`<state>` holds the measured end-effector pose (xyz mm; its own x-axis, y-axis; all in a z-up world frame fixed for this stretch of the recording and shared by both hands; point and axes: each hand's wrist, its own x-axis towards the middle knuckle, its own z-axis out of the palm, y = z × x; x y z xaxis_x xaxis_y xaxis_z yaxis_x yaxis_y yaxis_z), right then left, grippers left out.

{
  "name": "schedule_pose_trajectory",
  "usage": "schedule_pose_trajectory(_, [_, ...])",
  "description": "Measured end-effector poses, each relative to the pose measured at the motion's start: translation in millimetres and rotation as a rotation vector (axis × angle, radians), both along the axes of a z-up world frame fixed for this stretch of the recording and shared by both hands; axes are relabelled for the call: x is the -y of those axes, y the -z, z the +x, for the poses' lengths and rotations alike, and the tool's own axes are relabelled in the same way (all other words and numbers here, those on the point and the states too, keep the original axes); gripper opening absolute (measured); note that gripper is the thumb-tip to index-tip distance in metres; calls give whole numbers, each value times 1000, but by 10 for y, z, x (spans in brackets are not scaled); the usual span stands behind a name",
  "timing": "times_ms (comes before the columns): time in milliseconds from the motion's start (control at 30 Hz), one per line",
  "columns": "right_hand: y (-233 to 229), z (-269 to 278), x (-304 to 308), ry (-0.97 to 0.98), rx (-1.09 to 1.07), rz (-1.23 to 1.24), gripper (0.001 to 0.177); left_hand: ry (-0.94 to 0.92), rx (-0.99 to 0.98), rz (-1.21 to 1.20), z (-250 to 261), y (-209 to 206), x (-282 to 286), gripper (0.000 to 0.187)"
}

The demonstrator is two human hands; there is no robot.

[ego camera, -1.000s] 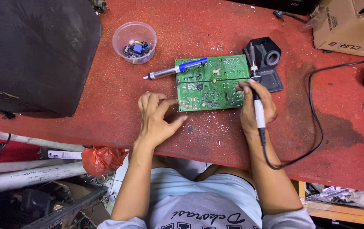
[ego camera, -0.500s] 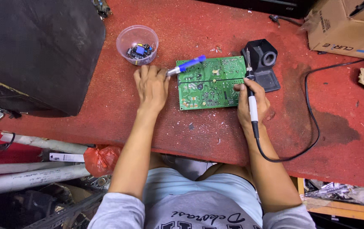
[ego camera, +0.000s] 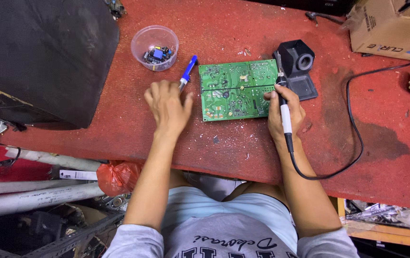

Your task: The person uses a soldering iron and a desoldering pump to remove components from a green circuit board. They repeatedly heat solder joints and extract components, placing them into a small plastic container. The person flips the board to access different sides and continues desoldering throughout the clip.

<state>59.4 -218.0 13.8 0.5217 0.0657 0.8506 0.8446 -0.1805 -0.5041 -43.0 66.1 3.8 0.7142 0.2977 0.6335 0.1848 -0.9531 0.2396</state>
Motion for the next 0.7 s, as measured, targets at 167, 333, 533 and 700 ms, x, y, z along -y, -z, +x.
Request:
schedule_pose_trajectory(167, [55,62,36,14,23,-23,19,226,-6,-184,219,-157,482,20])
schedule_pose_trajectory(333, [-30,9,12,-56,-18,-112,36,255,-83,-205,428,-220,730,23])
schedule_pose_trajectory(533, [-100,-20,8,-186,-12,-265,64,183,-213,-249,494,-246,743,28])
schedule_pose_trajectory(700, [-62,-46,48,-279,-122,-462,87,202,-249,-287,546,-85,648,19])
